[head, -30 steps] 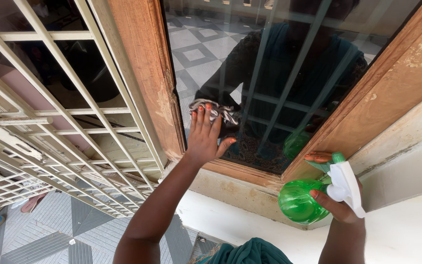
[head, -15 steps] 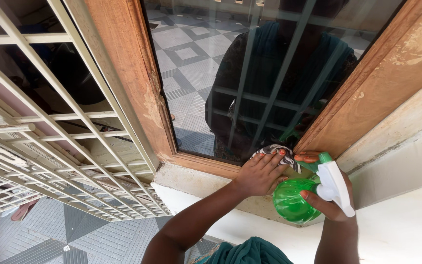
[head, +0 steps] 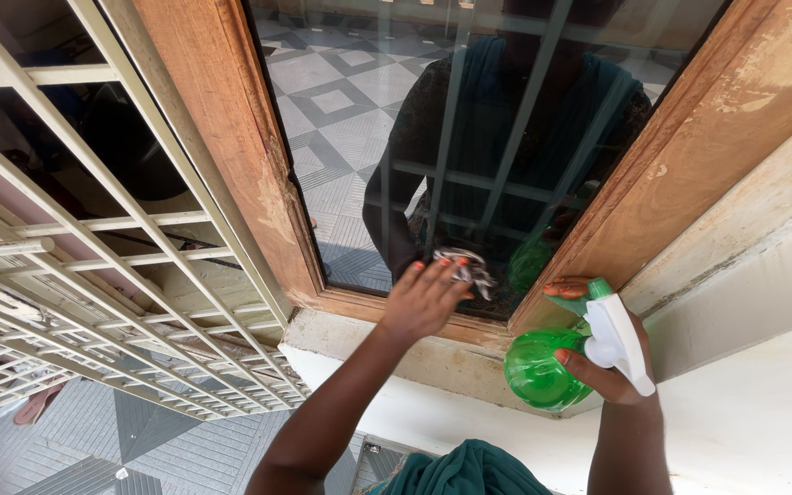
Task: The person cleans a window pane and its wooden frame using a spray bottle and a patterned cloth. They repeatedly spray the glass and wipe it with the cloth, then wipe the surrounding frame.
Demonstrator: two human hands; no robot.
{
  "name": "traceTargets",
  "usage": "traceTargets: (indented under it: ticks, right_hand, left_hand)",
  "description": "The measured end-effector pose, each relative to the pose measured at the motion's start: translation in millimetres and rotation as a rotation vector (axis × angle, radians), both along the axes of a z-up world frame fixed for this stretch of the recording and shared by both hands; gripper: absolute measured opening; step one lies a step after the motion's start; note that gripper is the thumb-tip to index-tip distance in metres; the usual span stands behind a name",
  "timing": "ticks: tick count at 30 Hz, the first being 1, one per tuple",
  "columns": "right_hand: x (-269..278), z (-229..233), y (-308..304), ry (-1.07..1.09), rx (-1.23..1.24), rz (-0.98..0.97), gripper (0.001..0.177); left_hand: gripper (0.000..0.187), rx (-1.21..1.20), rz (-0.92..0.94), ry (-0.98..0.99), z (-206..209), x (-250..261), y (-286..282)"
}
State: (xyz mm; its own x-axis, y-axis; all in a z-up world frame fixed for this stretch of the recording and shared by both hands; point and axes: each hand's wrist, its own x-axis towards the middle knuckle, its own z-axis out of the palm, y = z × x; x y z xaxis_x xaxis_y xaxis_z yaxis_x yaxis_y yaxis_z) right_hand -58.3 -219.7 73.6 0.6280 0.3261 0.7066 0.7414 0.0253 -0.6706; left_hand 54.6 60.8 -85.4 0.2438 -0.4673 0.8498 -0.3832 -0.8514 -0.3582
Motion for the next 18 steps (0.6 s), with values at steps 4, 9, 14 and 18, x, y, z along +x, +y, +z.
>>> traceTargets:
  ticks: [4,9,14,18]
  right_hand:
    - [-0.3,7.1,5.0,-0.019,-0.012,-0.002,0.068]
    - [-0.7,5.5,3.5,-0.009,-0.014,-0.009,0.068]
    - [1.8,-0.9,0.9,-0.005,0.016,0.014,0.078]
    - [3.5,-7.0,-4.3,0.005,0.004,-0.025,0.083]
  left_hand:
    - [0.054,-0.155,0.183,-0.08,9.4,15.8,69.1]
    - [0.039,-0.38,0.309,0.148,22.7,-4.2,129.9]
    - [0.041,-0.482,0.124,0.037,43.6,-6.9,106.6]
    - [0.045,-0.42,-0.045,0.011,81.4,5.3,68.5]
